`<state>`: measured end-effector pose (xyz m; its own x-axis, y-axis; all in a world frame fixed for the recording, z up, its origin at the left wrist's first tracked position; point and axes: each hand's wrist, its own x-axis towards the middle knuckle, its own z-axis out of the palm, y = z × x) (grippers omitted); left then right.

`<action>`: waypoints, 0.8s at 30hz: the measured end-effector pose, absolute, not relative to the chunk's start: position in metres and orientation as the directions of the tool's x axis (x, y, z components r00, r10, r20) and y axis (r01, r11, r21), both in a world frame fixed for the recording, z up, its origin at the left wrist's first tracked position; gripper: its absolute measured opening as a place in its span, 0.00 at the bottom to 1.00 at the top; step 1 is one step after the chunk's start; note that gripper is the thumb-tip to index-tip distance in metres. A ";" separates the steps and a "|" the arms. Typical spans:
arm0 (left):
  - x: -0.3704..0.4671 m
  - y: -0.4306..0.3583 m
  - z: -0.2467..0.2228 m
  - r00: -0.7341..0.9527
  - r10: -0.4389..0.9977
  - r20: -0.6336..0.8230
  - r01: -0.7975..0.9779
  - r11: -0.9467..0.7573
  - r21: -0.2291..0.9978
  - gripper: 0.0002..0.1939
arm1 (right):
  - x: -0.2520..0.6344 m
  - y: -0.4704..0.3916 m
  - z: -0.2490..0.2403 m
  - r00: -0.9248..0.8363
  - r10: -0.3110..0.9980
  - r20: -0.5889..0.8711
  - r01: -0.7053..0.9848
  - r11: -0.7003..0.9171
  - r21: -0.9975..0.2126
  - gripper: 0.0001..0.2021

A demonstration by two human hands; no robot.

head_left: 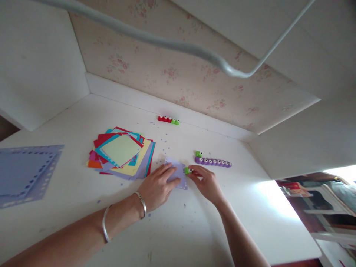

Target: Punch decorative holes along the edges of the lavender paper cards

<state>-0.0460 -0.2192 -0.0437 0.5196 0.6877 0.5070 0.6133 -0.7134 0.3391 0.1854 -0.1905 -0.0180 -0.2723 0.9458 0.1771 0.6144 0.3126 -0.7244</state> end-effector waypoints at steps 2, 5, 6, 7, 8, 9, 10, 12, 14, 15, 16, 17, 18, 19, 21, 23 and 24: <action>-0.046 -0.220 -0.043 0.535 0.678 0.504 0.606 -0.724 0.330 0.19 | 0.186 -0.190 -0.019 -0.274 0.944 0.182 0.615 0.318 -0.721 0.10; -0.046 -0.220 -0.041 0.568 0.649 0.505 0.586 -0.751 0.305 0.20 | 0.186 -0.190 -0.021 -0.262 0.950 0.170 0.632 0.302 -0.714 0.11; -0.046 -0.221 -0.041 0.575 0.640 0.510 0.581 -0.758 0.297 0.20 | 0.186 -0.190 -0.021 -0.256 0.953 0.164 0.637 0.294 -0.712 0.11; -0.046 -0.221 -0.040 0.580 0.631 0.515 0.576 -0.765 0.288 0.19 | 0.187 -0.190 -0.022 -0.251 0.955 0.160 0.640 0.288 -0.712 0.11; -0.046 -0.221 -0.040 0.583 0.625 0.520 0.573 -0.769 0.281 0.19 | 0.187 -0.190 -0.023 -0.249 0.956 0.158 0.642 0.285 -0.712 0.11; -0.046 -0.221 -0.040 0.584 0.620 0.524 0.572 -0.772 0.276 0.18 | 0.187 -0.190 -0.023 -0.248 0.956 0.159 0.640 0.285 -0.713 0.11; -0.046 -0.222 -0.040 0.585 0.616 0.527 0.572 -0.774 0.271 0.17 | 0.188 -0.190 -0.024 -0.250 0.955 0.161 0.637 0.287 -0.715 0.11; -0.045 -0.222 -0.040 0.581 0.612 0.536 0.573 -0.776 0.264 0.17 | 0.188 -0.190 -0.024 -0.255 0.952 0.169 0.631 0.296 -0.717 0.11; -0.045 -0.221 -0.040 0.575 0.609 0.546 0.575 -0.776 0.260 0.17 | 0.188 -0.190 -0.024 -0.258 0.949 0.178 0.629 0.305 -0.714 0.11; -0.045 -0.221 -0.040 0.571 0.610 0.549 0.577 -0.774 0.261 0.17 | 0.188 -0.190 -0.023 -0.260 0.948 0.182 0.630 0.309 -0.713 0.11; -0.045 -0.221 -0.040 0.568 0.614 0.548 0.580 -0.771 0.263 0.17 | 0.187 -0.191 -0.022 -0.262 0.948 0.184 0.631 0.312 -0.711 0.11; -0.045 -0.220 -0.041 0.567 0.619 0.544 0.583 -0.768 0.266 0.18 | 0.187 -0.191 -0.022 -0.264 0.947 0.184 0.632 0.314 -0.709 0.11; -0.045 -0.220 -0.041 0.566 0.624 0.538 0.585 -0.764 0.270 0.18 | 0.187 -0.191 -0.021 -0.266 0.946 0.183 0.632 0.315 -0.708 0.11; -0.045 -0.220 -0.042 0.567 0.629 0.532 0.587 -0.761 0.275 0.18 | 0.186 -0.191 -0.020 -0.269 0.946 0.181 0.633 0.316 -0.707 0.11; -0.044 -0.219 -0.043 0.571 0.635 0.521 0.586 -0.759 0.283 0.18 | 0.186 -0.192 -0.019 -0.275 0.945 0.176 0.634 0.316 -0.706 0.11; -0.044 -0.219 -0.043 0.581 0.631 0.514 0.576 -0.765 0.289 0.18 | 0.186 -0.192 -0.018 -0.277 0.946 0.171 0.634 0.313 -0.707 0.11; -0.044 -0.219 -0.044 0.588 0.627 0.511 0.569 -0.770 0.290 0.18 | 0.186 -0.191 -0.018 -0.277 0.946 0.169 0.633 0.312 -0.709 0.11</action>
<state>-0.0444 -0.2193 -0.0436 0.5881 0.6266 0.5114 0.5685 -0.7700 0.2897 0.1858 -0.1912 -0.0185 -0.2768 0.9459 0.1692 0.6327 0.3119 -0.7088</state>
